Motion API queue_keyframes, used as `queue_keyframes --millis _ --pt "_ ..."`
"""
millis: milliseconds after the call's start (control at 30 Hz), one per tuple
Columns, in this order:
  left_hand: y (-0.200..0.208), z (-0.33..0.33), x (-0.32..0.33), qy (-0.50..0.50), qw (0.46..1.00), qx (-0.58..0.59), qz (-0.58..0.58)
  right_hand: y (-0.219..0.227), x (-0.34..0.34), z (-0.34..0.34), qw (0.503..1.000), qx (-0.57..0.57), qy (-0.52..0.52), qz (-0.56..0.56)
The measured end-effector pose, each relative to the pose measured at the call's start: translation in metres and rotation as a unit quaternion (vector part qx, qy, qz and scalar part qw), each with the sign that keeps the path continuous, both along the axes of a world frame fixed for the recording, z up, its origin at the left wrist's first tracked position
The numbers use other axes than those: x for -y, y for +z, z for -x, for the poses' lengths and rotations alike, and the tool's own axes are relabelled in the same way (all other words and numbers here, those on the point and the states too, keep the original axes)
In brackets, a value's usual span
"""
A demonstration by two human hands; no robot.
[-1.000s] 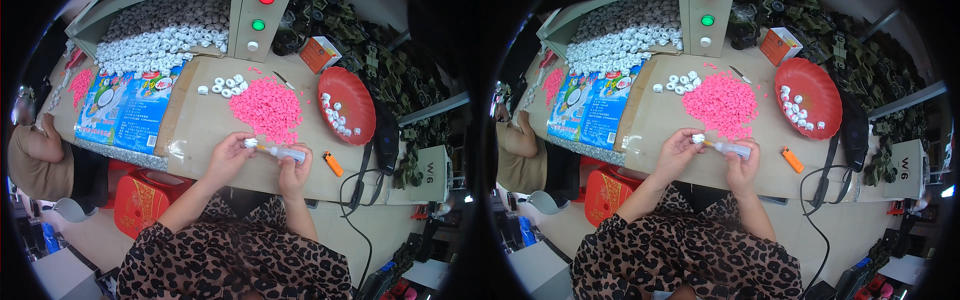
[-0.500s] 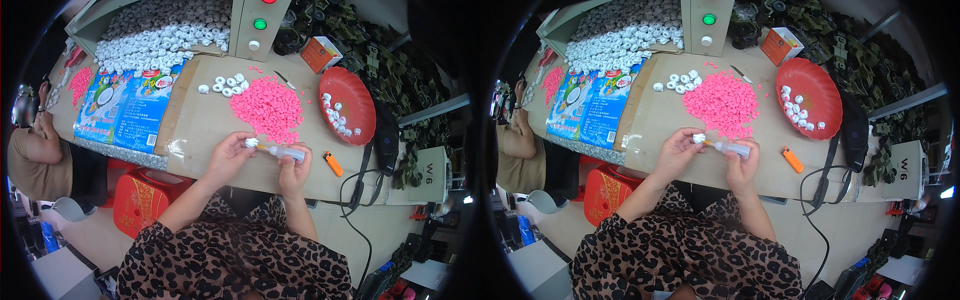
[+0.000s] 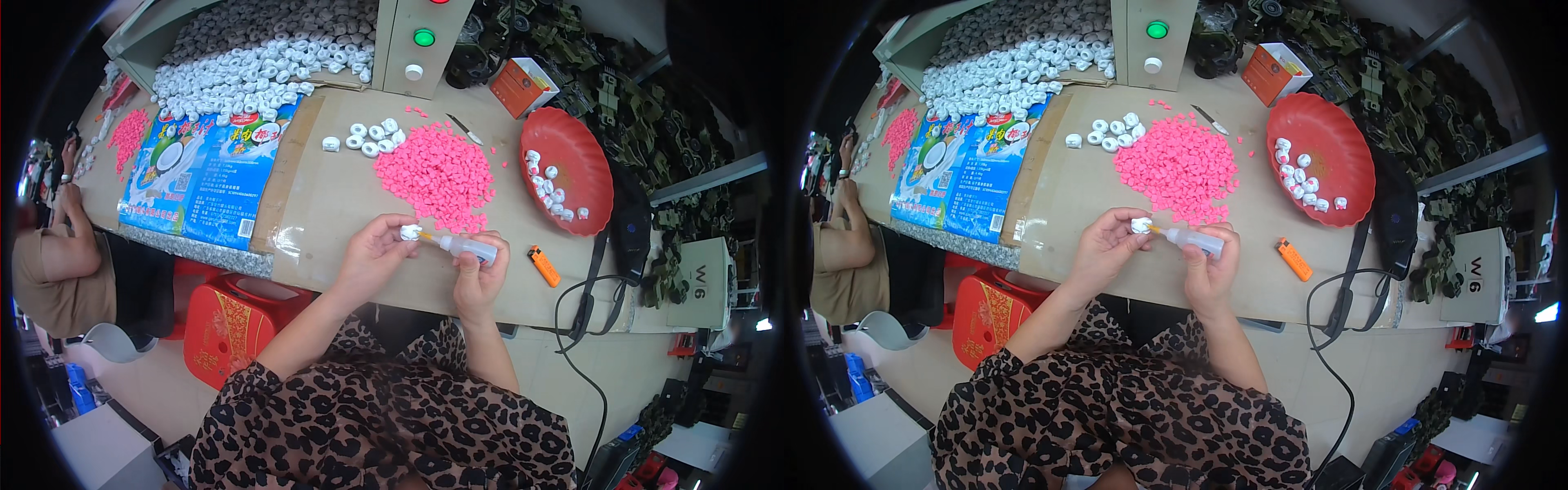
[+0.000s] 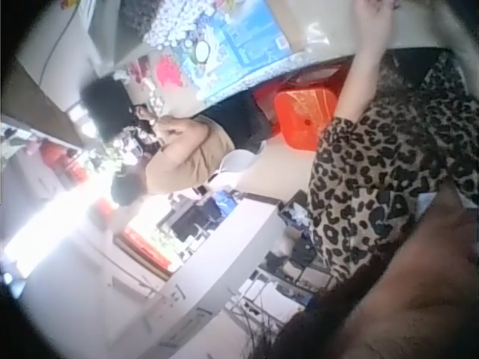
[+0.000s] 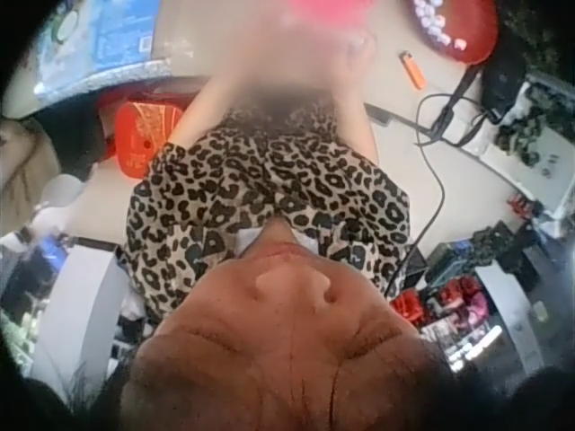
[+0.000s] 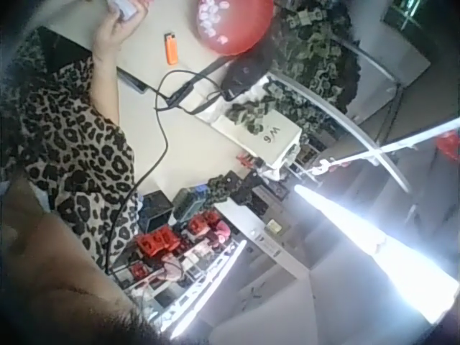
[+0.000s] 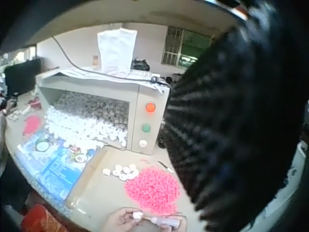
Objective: The person applies glue from a glue bottle to small white plastic components and assembles them by hand.
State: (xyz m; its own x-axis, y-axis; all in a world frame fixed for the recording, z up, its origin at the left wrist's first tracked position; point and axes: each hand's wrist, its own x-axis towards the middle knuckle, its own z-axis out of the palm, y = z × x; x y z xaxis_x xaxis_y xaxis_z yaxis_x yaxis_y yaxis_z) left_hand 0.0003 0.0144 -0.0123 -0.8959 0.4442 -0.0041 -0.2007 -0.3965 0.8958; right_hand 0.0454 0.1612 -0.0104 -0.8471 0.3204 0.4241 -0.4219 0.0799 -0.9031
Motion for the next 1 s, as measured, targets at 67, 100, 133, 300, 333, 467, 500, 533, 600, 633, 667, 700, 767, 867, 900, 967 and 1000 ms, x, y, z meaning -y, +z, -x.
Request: queue_keyframes --millis 67,100,133,300,333,467,500,533,600,633,667,700,767,867,900,967,1000 --pt "0.0020 -0.0004 -0.0001 0.003 1.000 0.010 0.003 -0.0015 -0.0004 0.0004 0.999 -0.013 -0.015 -0.029" --pt "0.0024 -0.0004 -0.0002 0.003 1.000 0.010 0.003 -0.0012 -0.0003 0.0001 0.999 -0.014 -0.023 -0.041" --pt "0.0028 -0.0003 -0.0003 0.004 1.000 0.011 0.001 -0.0010 -0.0001 -0.0001 0.998 -0.016 -0.031 -0.052" --pt "0.0047 -0.0002 0.0008 0.009 1.000 0.020 0.002 0.0009 0.0038 -0.0002 0.998 -0.022 -0.038 -0.043" --pt "0.0044 -0.0001 0.0015 0.009 1.000 0.020 0.000 0.0009 0.0041 0.0000 0.998 -0.023 -0.040 -0.042" --pt "0.0059 0.0003 0.0004 0.016 1.000 0.015 0.003 -0.0010 0.0013 0.0006 0.997 -0.028 -0.042 -0.053" --pt "0.0059 0.0003 0.0003 0.016 1.000 0.015 0.003 -0.0015 0.0008 0.0006 0.997 -0.026 -0.042 -0.055" --pt "0.0057 0.0002 0.0004 0.017 1.000 0.015 0.001 -0.0018 0.0005 0.0006 0.997 -0.024 -0.042 -0.057" --pt "0.0057 0.0004 0.0010 0.019 1.000 0.015 -0.001 -0.0002 0.0011 0.0006 0.997 -0.021 -0.041 -0.054" --pt "0.0049 0.0007 0.0015 0.017 1.000 0.011 0.000 0.0004 0.0015 0.0005 0.998 -0.018 -0.041 -0.052" --pt "0.0042 0.0010 0.0016 0.016 1.000 0.006 0.002 0.0001 0.0012 0.0004 0.998 -0.018 -0.041 -0.052" --pt "0.0035 0.0008 0.0014 0.016 1.000 0.006 0.002 -0.0007 0.0008 0.0003 0.998 -0.016 -0.041 -0.053" --pt "0.0016 0.0008 0.0003 0.022 1.000 0.003 -0.005 -0.0010 0.0004 0.0004 0.998 -0.014 -0.042 -0.054" --pt "0.0001 0.0019 -0.0011 0.023 1.000 -0.003 -0.002 -0.0002 -0.0003 0.0004 0.998 -0.015 -0.036 -0.046" --pt "0.0007 0.0018 -0.0013 0.023 1.000 -0.003 -0.002 -0.0002 -0.0007 0.0000 0.998 -0.011 -0.035 -0.047" --pt "0.0025 0.0013 -0.0014 0.026 1.000 0.000 0.004 0.0003 -0.0005 -0.0003 0.998 -0.007 -0.034 -0.047" --pt "0.0026 0.0010 -0.0011 0.026 1.000 0.000 0.004 0.0011 0.0003 -0.0001 0.999 -0.009 -0.031 -0.040"
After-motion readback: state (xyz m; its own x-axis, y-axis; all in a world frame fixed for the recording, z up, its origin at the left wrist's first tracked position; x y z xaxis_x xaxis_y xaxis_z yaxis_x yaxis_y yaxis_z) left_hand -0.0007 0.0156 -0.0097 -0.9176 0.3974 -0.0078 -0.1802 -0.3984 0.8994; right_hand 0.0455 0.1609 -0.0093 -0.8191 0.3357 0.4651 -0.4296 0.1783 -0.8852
